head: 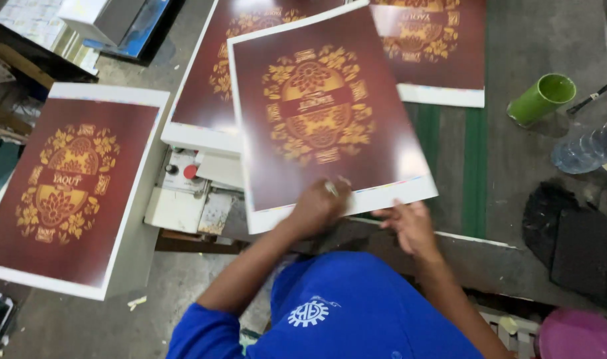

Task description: The person repeatedly picks up large maroon sheets with gold designs from a stack, aligns them on a paper cutter, and trims the edges. The trimmed sheets are placed into a separate pile on the table.

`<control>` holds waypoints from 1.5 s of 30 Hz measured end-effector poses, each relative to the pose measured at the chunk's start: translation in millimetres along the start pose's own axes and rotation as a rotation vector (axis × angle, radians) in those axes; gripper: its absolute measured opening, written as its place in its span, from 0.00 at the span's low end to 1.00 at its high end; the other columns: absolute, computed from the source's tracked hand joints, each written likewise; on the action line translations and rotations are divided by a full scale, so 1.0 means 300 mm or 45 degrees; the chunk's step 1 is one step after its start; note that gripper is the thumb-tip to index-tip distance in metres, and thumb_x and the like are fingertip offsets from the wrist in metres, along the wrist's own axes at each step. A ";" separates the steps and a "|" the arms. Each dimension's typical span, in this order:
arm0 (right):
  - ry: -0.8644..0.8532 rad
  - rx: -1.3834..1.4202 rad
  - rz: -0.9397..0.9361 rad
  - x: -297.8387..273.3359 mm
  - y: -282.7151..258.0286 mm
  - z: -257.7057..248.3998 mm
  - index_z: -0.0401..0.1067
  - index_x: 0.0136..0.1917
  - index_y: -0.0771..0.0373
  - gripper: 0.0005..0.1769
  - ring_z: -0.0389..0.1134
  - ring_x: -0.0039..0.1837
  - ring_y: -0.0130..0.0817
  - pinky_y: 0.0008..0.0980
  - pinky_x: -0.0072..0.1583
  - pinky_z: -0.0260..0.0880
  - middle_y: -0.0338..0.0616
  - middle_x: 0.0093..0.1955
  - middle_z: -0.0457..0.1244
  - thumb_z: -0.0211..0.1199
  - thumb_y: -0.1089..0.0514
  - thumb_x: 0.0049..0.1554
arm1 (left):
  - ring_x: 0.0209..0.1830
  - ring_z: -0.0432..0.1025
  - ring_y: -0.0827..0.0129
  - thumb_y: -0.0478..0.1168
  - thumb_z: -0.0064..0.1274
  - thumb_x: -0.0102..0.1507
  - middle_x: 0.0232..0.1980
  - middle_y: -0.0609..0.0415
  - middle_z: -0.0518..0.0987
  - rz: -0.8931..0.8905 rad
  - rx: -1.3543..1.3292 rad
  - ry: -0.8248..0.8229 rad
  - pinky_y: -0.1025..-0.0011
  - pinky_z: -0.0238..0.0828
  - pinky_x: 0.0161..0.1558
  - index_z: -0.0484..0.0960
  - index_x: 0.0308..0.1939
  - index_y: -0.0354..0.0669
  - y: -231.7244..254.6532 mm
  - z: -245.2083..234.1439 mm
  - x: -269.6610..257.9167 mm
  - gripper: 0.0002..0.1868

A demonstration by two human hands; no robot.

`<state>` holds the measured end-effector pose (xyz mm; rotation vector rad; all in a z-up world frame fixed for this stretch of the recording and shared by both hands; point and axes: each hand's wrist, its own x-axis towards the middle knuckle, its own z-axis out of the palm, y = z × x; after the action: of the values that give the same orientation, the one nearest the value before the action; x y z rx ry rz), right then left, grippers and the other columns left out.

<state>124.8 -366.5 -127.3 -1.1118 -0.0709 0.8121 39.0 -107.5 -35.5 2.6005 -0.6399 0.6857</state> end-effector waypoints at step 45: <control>-0.015 -0.383 -0.171 -0.103 0.031 -0.092 0.55 0.79 0.65 0.33 0.73 0.51 0.37 0.33 0.44 0.74 0.53 0.59 0.69 0.56 0.55 0.64 | 0.33 0.79 0.57 0.40 0.60 0.61 0.39 0.48 0.84 -0.012 0.021 0.122 0.60 0.77 0.39 0.82 0.40 0.39 0.215 -0.059 -0.048 0.08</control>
<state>109.6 -404.7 -137.5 -1.3695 -0.2820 0.7016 -11.6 -147.9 -13.6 2.5659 -0.5941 0.8105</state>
